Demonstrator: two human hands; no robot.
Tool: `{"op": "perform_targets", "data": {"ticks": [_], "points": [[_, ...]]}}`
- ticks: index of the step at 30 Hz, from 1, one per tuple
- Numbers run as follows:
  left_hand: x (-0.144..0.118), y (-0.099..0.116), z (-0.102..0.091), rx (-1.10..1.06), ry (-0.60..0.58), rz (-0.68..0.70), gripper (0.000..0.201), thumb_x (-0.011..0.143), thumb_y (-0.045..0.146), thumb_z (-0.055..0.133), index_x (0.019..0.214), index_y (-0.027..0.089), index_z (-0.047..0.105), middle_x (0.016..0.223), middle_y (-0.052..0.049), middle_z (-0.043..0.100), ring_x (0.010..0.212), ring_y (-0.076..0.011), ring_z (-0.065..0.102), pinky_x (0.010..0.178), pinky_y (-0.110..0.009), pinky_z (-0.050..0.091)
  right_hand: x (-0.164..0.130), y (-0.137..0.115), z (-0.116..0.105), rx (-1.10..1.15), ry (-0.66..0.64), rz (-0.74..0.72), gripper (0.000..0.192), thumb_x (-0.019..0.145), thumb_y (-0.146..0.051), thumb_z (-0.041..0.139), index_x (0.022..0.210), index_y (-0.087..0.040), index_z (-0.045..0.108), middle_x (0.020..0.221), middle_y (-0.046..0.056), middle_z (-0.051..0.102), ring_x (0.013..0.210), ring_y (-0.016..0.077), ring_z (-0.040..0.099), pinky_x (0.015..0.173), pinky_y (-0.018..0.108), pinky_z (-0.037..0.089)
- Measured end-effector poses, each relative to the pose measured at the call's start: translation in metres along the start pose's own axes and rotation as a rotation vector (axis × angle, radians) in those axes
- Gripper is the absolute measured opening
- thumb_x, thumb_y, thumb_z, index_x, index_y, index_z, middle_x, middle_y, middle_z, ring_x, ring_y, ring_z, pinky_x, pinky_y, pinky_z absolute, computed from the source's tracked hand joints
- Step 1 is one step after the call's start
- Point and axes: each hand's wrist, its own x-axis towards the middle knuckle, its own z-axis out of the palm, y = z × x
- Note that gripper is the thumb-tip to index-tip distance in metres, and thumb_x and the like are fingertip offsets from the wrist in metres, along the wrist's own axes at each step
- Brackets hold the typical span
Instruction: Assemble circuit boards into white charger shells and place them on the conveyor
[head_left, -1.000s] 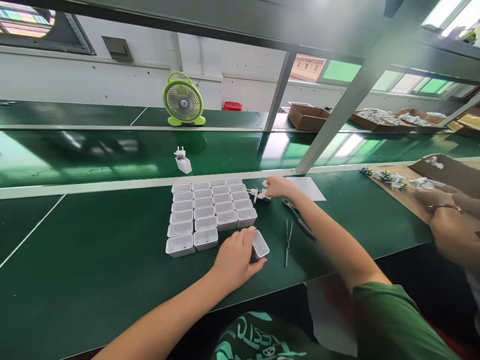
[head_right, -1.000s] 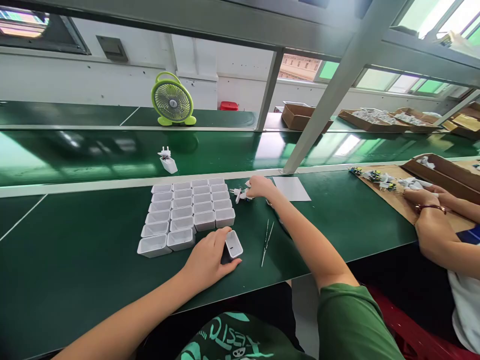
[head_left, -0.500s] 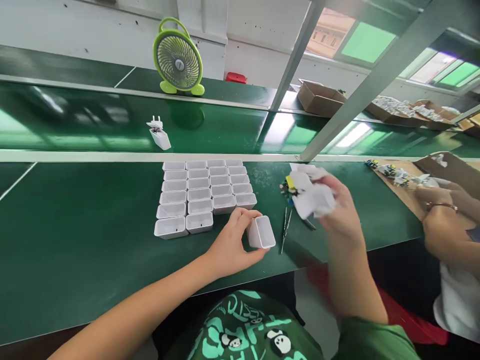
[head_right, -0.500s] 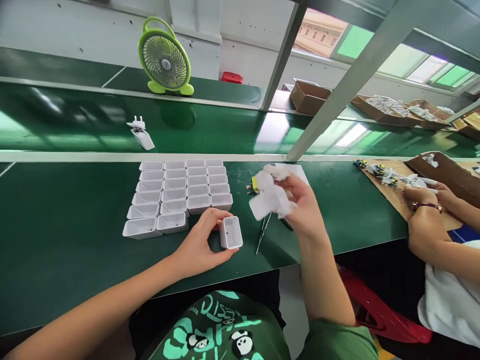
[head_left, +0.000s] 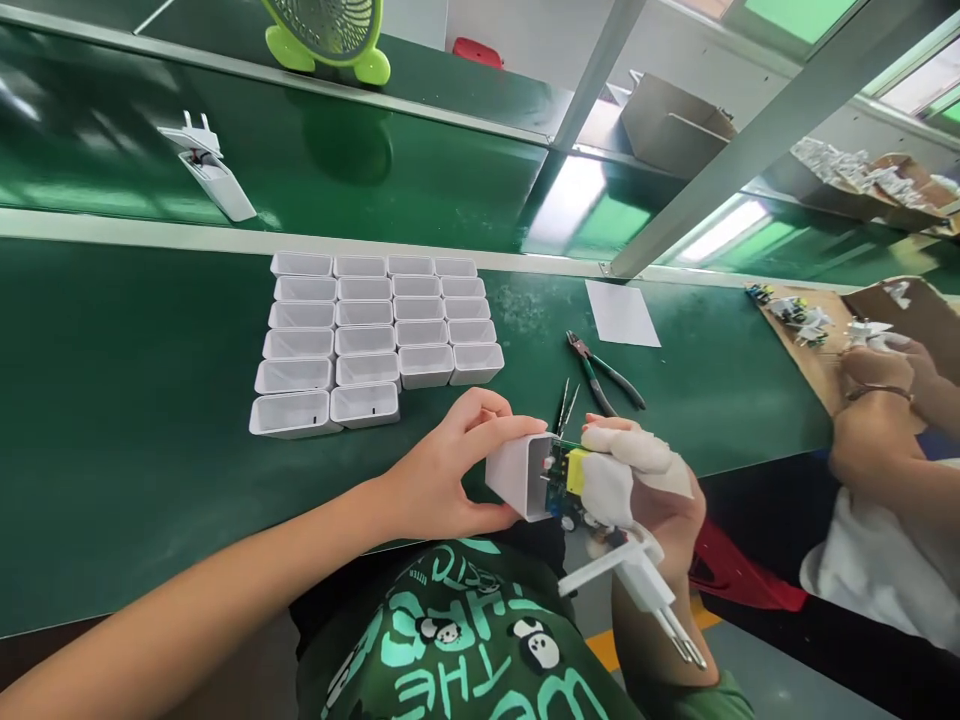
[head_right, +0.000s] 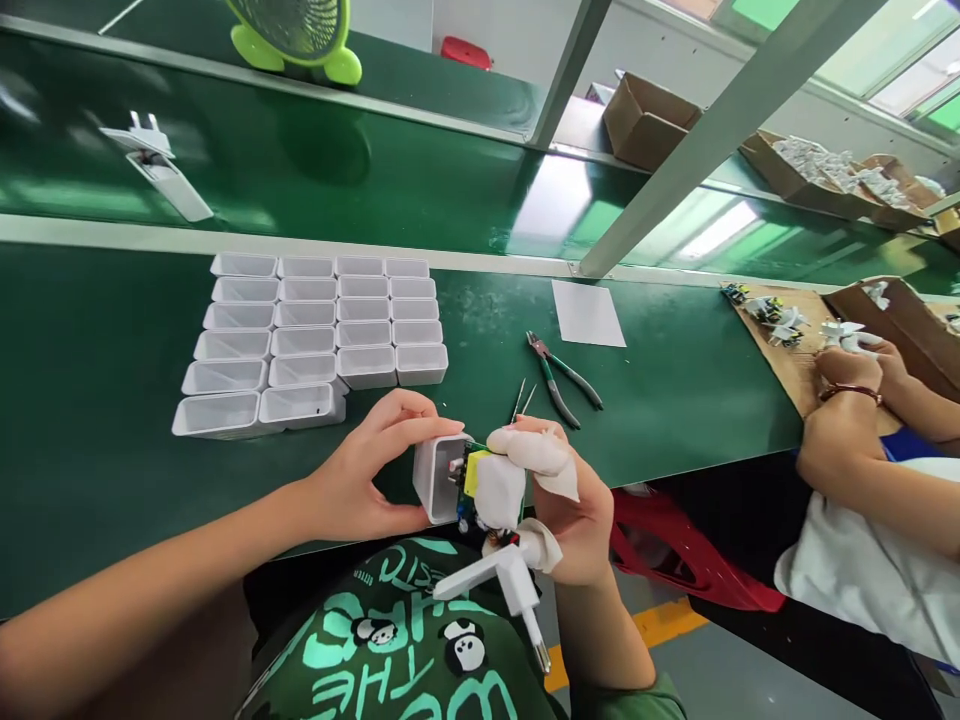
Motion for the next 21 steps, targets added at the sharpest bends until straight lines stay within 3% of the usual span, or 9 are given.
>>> {"op": "perform_targets", "data": {"ticks": [5,21], "points": [[0.000,0.002,-0.002,0.009,-0.005,0.026,0.069,0.077,0.018,0.075,0.140,0.025,0.047,0.114,-0.008,0.044,0.104,-0.0198,0.054,0.087,-0.033,0.054,0.002,-0.003,-0.002,-0.044,-0.062,-0.050,0.063,0.070,-0.044,0.085,0.129,-0.030,0.066,0.109,0.006,0.074,0.103,0.0321,0.062,0.094,0.053,0.050],[0.001,0.005,-0.004,0.067,-0.015,0.029,0.068,0.079,0.024,0.076,0.140,0.029,0.046,0.115,-0.008,0.046,0.103,-0.0206,0.054,0.086,-0.035,0.056,0.010,-0.027,-0.002,-0.246,-0.130,-0.007,0.054,0.077,-0.044,0.077,0.129,-0.036,0.067,0.105,0.004,0.073,0.104,0.0358,0.059,0.091,0.057,0.048]]}}
